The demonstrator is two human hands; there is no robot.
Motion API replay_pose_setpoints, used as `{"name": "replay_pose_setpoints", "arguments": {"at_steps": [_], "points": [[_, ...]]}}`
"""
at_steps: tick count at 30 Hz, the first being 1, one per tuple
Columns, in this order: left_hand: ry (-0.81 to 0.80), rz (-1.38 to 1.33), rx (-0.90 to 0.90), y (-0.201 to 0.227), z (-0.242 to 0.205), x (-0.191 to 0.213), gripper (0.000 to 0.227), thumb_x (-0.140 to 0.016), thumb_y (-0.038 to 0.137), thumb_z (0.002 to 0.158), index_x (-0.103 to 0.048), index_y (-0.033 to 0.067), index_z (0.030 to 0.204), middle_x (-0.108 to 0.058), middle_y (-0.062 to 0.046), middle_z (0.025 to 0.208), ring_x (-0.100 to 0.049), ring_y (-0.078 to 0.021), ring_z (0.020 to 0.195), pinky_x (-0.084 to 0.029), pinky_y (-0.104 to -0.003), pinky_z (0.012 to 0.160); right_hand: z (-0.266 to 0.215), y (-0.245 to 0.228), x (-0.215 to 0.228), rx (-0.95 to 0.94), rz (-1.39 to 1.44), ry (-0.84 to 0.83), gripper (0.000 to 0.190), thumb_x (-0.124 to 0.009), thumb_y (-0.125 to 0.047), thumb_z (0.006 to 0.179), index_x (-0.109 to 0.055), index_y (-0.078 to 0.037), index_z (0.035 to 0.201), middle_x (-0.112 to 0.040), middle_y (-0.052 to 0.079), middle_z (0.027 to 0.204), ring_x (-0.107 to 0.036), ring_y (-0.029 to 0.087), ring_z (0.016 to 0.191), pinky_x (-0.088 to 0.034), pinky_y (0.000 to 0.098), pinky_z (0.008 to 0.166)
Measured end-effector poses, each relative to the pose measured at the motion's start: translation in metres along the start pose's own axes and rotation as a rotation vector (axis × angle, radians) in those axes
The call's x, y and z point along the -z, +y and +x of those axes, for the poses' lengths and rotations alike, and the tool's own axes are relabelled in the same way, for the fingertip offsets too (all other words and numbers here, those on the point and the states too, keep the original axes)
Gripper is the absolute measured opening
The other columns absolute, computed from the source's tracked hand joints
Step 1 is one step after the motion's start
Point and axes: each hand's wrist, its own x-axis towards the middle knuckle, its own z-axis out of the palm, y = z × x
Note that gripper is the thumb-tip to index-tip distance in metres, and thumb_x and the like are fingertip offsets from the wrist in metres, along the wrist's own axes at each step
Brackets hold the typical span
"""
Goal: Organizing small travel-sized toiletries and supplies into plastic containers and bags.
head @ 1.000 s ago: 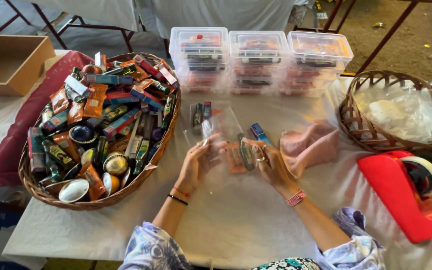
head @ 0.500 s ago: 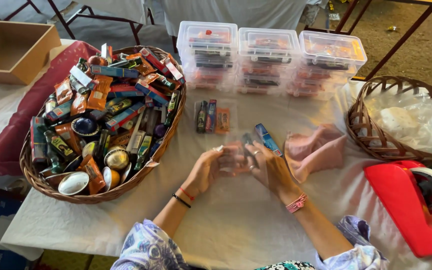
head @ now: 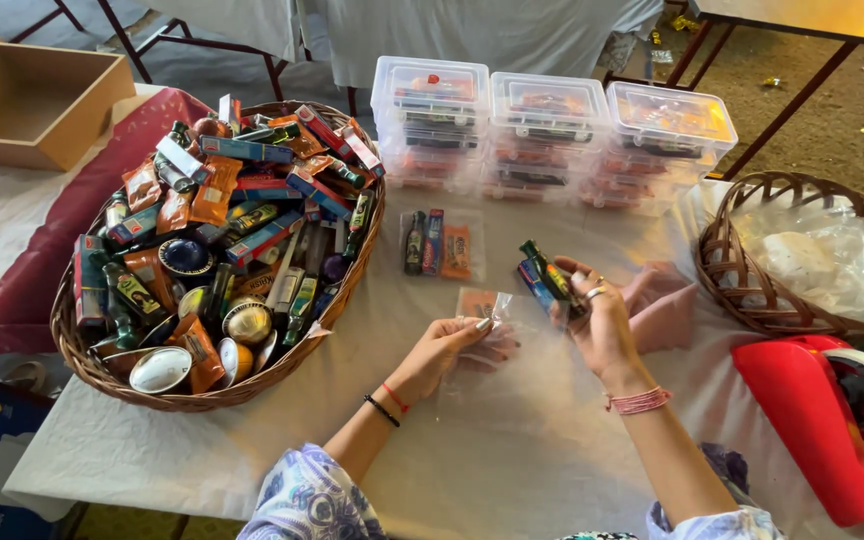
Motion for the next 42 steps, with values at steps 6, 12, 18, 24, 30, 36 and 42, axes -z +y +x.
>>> {"name": "replay_pose_setpoints", "arguments": {"at_steps": [6, 12, 18, 24, 30, 36, 42], "points": [[0.006, 0.011, -0.026, -0.013, 0.006, 0.005, 0.039, -0.063, 0.035, 0.101, -0.072, 0.0018, 0.12, -0.077, -0.01, 0.114, -0.074, -0.0166, 0.096, -0.06, -0.032, 0.085, -0.014, -0.04, -0.044, 0.149, -0.008, -0.056, 0.034, -0.059, -0.017, 0.101, -0.06, 0.0, 0.131, -0.065, 0.005, 0.101, -0.067, 0.016, 0.073, -0.056, 0.0296, 0.066], [0.046, -0.012, -0.009, -0.037, 0.018, 0.023, 0.032, -0.066, 0.03, 0.102, -0.075, 0.0044, 0.118, -0.076, -0.007, 0.104, -0.072, -0.012, 0.089, -0.059, -0.03, 0.082, -0.02, -0.054, -0.077, 0.3, -0.203, -0.09, 0.035, -0.062, -0.005, 0.1, -0.062, 0.007, 0.133, -0.068, 0.004, 0.109, -0.063, 0.006, 0.093, -0.051, 0.021, 0.085], [0.037, 0.002, -0.019, -0.014, 0.007, 0.006, 0.037, -0.063, 0.034, 0.101, -0.073, 0.0027, 0.119, -0.078, -0.006, 0.109, -0.072, -0.011, 0.09, -0.059, -0.03, 0.083, -0.014, -0.046, -0.071, 0.433, -0.243, -0.132, 0.032, -0.065, 0.002, 0.096, -0.057, 0.004, 0.128, -0.065, 0.001, 0.112, -0.061, 0.006, 0.098, -0.051, 0.021, 0.095], [0.047, 0.023, -0.016, -0.004, 0.001, 0.001, 0.042, -0.062, 0.035, 0.101, -0.071, 0.0019, 0.125, -0.077, -0.009, 0.11, -0.075, -0.017, 0.097, -0.061, -0.032, 0.088, -0.01, -0.042, -0.07, 0.396, -0.618, -0.086, 0.031, -0.067, -0.001, 0.095, -0.059, 0.001, 0.124, -0.064, 0.001, 0.102, -0.059, 0.007, 0.091, -0.052, 0.0227, 0.082], [0.056, 0.02, -0.017, -0.006, 0.001, 0.003, 0.043, -0.063, 0.035, 0.1, -0.071, 0.0008, 0.125, -0.077, -0.007, 0.107, -0.075, -0.0177, 0.098, -0.06, -0.033, 0.088, -0.014, -0.047, -0.072, 0.511, -0.81, -0.016, 0.041, -0.066, -0.002, 0.091, -0.059, -0.001, 0.131, -0.059, -0.001, 0.099, -0.057, 0.006, 0.083, -0.051, 0.022, 0.071], [0.058, 0.023, -0.019, -0.015, 0.003, 0.009, 0.042, -0.064, 0.033, 0.101, -0.071, 0.0005, 0.127, -0.076, -0.006, 0.105, -0.074, -0.0161, 0.096, -0.059, -0.033, 0.086, -0.014, -0.049, -0.07, 0.56, -0.742, 0.003, 0.038, -0.065, -0.003, 0.092, -0.061, 0.0, 0.129, -0.06, -0.002, 0.099, -0.057, 0.006, 0.085, -0.052, 0.0217, 0.073], [0.051, 0.027, -0.024, -0.012, 0.003, 0.008, 0.045, -0.063, 0.034, 0.102, -0.069, 0.0007, 0.131, -0.077, -0.009, 0.109, -0.072, -0.016, 0.098, -0.058, -0.032, 0.088, -0.013, -0.055, -0.068, 0.424, -0.968, 0.007, 0.038, -0.068, -0.003, 0.087, -0.063, -0.001, 0.125, -0.063, 0.0, 0.09, -0.061, 0.008, 0.077, -0.053, 0.0244, 0.067]]}}
